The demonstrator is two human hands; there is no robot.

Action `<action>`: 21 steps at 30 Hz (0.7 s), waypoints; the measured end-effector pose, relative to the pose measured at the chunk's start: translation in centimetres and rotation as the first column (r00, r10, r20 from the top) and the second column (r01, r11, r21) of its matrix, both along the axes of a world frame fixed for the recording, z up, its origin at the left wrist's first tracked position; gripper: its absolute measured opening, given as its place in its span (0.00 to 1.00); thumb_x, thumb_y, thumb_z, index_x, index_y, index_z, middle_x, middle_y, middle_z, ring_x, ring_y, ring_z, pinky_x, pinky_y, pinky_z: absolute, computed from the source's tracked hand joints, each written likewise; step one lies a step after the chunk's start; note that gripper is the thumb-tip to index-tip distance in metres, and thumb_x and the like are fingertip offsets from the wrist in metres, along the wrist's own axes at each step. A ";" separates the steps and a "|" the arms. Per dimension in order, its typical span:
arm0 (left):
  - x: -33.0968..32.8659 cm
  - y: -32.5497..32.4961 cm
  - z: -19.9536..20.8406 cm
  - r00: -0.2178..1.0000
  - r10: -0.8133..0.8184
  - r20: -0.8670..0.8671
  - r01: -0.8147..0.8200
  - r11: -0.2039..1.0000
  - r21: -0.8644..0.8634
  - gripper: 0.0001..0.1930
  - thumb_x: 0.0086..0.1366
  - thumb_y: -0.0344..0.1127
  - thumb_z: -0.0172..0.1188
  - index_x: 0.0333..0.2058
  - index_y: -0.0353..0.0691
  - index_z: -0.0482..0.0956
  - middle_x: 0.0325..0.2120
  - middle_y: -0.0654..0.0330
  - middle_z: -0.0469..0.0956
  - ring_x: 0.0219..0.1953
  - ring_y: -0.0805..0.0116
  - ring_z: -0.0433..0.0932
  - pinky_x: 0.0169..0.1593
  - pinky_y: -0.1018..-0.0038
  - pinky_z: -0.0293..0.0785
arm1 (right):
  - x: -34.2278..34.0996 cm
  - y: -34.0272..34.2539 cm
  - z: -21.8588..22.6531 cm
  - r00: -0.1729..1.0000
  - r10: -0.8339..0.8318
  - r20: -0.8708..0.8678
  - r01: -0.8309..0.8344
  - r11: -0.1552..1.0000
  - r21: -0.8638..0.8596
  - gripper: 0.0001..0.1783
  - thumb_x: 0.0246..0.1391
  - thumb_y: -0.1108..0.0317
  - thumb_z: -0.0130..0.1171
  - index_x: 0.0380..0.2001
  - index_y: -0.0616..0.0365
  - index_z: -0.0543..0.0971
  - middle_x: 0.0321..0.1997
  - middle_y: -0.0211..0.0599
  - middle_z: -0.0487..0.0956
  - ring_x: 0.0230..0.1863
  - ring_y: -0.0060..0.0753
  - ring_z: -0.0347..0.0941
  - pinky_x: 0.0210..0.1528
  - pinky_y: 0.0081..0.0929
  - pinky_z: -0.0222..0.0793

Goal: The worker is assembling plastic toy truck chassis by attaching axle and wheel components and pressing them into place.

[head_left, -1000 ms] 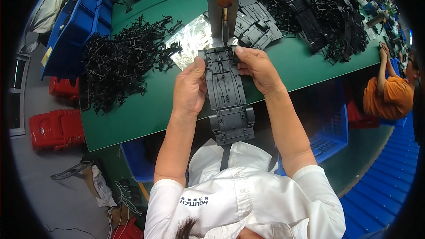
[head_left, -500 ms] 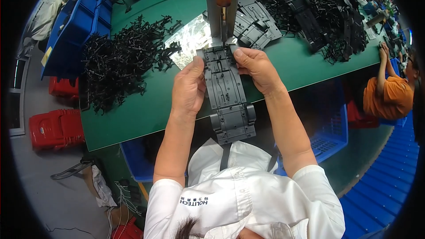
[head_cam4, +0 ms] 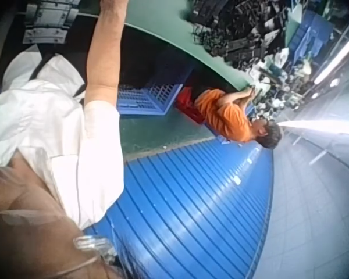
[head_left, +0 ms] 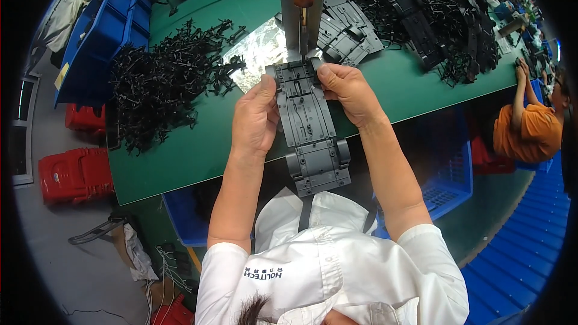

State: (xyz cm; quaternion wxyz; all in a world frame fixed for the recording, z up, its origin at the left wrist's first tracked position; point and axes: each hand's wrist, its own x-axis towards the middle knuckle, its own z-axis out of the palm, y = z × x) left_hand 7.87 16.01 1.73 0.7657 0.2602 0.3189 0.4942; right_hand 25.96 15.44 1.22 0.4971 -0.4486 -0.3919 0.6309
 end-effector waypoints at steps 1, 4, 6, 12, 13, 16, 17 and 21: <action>0.0 0.0 0.1 1.000 0.002 -0.003 -0.002 1.000 0.007 0.20 0.61 0.43 0.54 0.41 0.28 0.72 0.34 0.57 0.77 0.35 0.71 0.75 0.41 0.76 0.71 | 0.0 -0.1 0.1 1.000 0.001 0.000 -0.001 1.000 -0.001 0.16 0.54 0.53 0.55 0.28 0.56 0.78 0.22 0.21 0.69 0.26 0.14 0.65 0.32 0.16 0.65; -0.1 0.0 0.1 1.000 -0.008 0.000 0.008 1.000 0.008 0.20 0.61 0.43 0.54 0.41 0.28 0.72 0.34 0.57 0.77 0.35 0.71 0.75 0.41 0.76 0.71 | -0.1 -0.2 0.5 1.000 -0.011 0.006 0.011 1.000 -0.016 0.15 0.52 0.54 0.56 0.28 0.56 0.77 0.25 0.20 0.70 0.27 0.11 0.65 0.30 0.09 0.63; 0.0 0.1 0.1 1.000 0.000 0.001 0.000 1.000 0.004 0.20 0.61 0.43 0.54 0.41 0.28 0.72 0.34 0.57 0.77 0.35 0.71 0.75 0.41 0.76 0.71 | -0.1 -0.2 0.5 1.000 -0.011 0.003 0.011 1.000 -0.019 0.15 0.52 0.54 0.56 0.28 0.56 0.78 0.25 0.20 0.70 0.28 0.10 0.65 0.30 0.08 0.63; -0.1 0.1 0.3 1.000 0.007 -0.004 -0.007 1.000 0.008 0.20 0.62 0.42 0.53 0.41 0.27 0.72 0.35 0.56 0.77 0.35 0.71 0.75 0.42 0.76 0.71 | -0.1 -0.2 0.4 1.000 -0.008 0.010 0.009 1.000 -0.010 0.15 0.52 0.53 0.56 0.28 0.55 0.78 0.24 0.19 0.70 0.27 0.10 0.64 0.30 0.09 0.62; -0.1 0.0 0.4 1.000 0.006 -0.006 -0.006 1.000 0.011 0.20 0.62 0.42 0.53 0.41 0.27 0.72 0.35 0.56 0.77 0.35 0.71 0.75 0.42 0.76 0.71 | -0.1 -0.1 0.4 1.000 -0.008 0.011 0.008 1.000 -0.010 0.15 0.52 0.53 0.56 0.28 0.55 0.78 0.24 0.19 0.70 0.27 0.10 0.64 0.30 0.09 0.62; 0.0 0.1 0.5 1.000 0.012 -0.010 -0.012 1.000 0.009 0.19 0.62 0.42 0.53 0.41 0.27 0.72 0.35 0.56 0.77 0.36 0.70 0.75 0.42 0.76 0.71 | -0.1 -0.1 0.3 1.000 -0.014 0.022 0.014 1.000 -0.013 0.16 0.54 0.54 0.55 0.29 0.57 0.78 0.22 0.21 0.69 0.26 0.13 0.65 0.32 0.15 0.65; 0.0 0.1 0.5 1.000 0.011 -0.010 -0.011 1.000 0.008 0.19 0.62 0.42 0.53 0.41 0.27 0.72 0.35 0.56 0.77 0.36 0.70 0.75 0.42 0.76 0.71 | -0.1 0.0 0.3 1.000 -0.012 0.024 0.012 1.000 -0.014 0.16 0.54 0.54 0.55 0.29 0.57 0.78 0.22 0.21 0.69 0.26 0.13 0.65 0.32 0.15 0.66; -0.1 0.2 0.5 0.999 0.028 -0.022 -0.028 1.000 0.002 0.19 0.62 0.42 0.53 0.41 0.28 0.72 0.35 0.56 0.77 0.36 0.70 0.75 0.42 0.76 0.71 | -0.5 -0.2 0.9 0.998 -0.029 0.050 0.030 0.999 -0.031 0.15 0.53 0.53 0.55 0.25 0.54 0.76 0.24 0.19 0.69 0.27 0.10 0.64 0.29 0.08 0.61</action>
